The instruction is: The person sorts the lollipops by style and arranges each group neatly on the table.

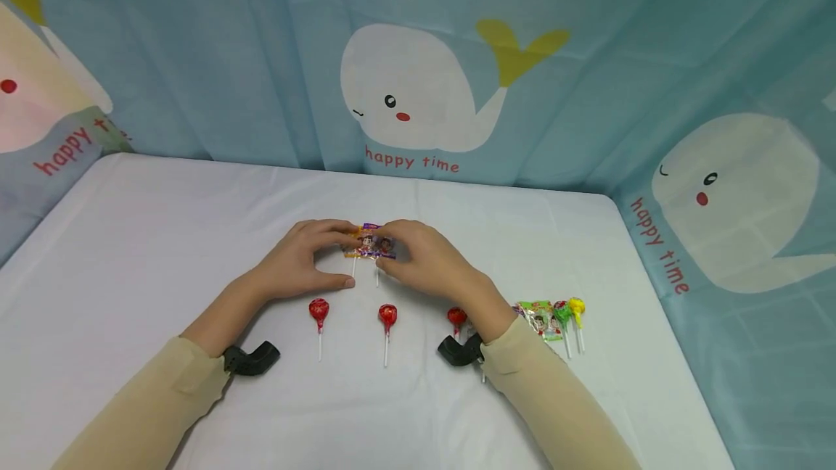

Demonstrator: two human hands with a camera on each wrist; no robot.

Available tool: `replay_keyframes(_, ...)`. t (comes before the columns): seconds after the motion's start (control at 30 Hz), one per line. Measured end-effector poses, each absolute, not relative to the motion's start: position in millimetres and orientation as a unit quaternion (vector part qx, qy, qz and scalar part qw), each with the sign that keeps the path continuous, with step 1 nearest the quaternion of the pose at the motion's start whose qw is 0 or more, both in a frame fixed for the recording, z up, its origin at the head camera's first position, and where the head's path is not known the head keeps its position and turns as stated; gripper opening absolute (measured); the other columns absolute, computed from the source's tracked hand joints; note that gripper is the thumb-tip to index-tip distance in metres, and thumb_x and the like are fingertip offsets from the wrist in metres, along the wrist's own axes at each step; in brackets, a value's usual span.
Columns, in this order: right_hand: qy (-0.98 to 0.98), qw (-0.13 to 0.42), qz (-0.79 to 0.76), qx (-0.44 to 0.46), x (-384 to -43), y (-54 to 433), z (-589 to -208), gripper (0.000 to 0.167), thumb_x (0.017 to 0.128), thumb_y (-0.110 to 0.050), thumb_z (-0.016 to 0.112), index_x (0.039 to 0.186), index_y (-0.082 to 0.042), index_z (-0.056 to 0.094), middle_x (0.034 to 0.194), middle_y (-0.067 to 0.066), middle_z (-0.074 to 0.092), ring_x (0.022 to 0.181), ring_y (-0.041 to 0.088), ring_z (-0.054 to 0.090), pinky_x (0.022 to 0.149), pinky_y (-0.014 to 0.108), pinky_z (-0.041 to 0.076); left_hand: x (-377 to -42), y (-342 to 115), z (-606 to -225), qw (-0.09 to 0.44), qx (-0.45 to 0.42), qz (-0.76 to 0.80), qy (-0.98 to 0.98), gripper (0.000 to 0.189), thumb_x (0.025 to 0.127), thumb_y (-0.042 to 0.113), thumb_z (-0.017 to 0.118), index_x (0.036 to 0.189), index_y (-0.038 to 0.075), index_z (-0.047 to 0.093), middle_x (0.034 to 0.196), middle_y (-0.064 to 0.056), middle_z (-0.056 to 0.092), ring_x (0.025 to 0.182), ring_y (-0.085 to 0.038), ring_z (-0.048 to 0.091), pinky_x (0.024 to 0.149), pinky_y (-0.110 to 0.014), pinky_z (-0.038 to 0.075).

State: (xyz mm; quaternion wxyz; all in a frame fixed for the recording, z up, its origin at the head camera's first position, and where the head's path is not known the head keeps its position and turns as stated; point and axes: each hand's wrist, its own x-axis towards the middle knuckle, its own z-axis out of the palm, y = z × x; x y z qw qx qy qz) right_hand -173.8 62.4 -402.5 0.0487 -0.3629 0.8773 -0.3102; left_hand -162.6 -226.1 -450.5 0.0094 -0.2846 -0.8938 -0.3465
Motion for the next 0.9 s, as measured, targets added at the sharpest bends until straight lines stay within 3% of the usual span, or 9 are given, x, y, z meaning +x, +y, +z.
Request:
replay_keyframes(0.5, 0.881, 0.032, -0.311, -0.356, -151.0, 79.9, -391.0, 0.051, 0.105, -0.036, 0.073, 0.151, -0.015, 0.066, 0.149, -0.002, 0.066, 0.143, 0.018, 0.056, 0.122, 0.041, 0.043, -161.4, -225.0, -447.4, 0.001, -0.279, -0.34, -0.898, 0.06, 0.083, 0.044, 0.096, 0.137, 0.026, 0.077, 0.156, 0.001, 0.06, 0.15, -0.033, 0.046, 0.122, -0.068, 0.028)
replay_keyframes(0.9, 0.883, 0.031, -0.313, -0.349, -139.6, 91.9, -383.6, 0.049, 0.105, -0.035, 0.074, 0.148, -0.012, 0.067, 0.147, -0.001, 0.067, 0.142, 0.019, 0.058, 0.121, 0.043, 0.044, -161.3, -224.2, -447.5, -0.002, -0.275, -0.331, -0.903, 0.06, 0.083, 0.043, 0.095, 0.137, 0.025, 0.077, 0.156, 0.0, 0.06, 0.15, -0.032, 0.046, 0.122, -0.068, 0.028)
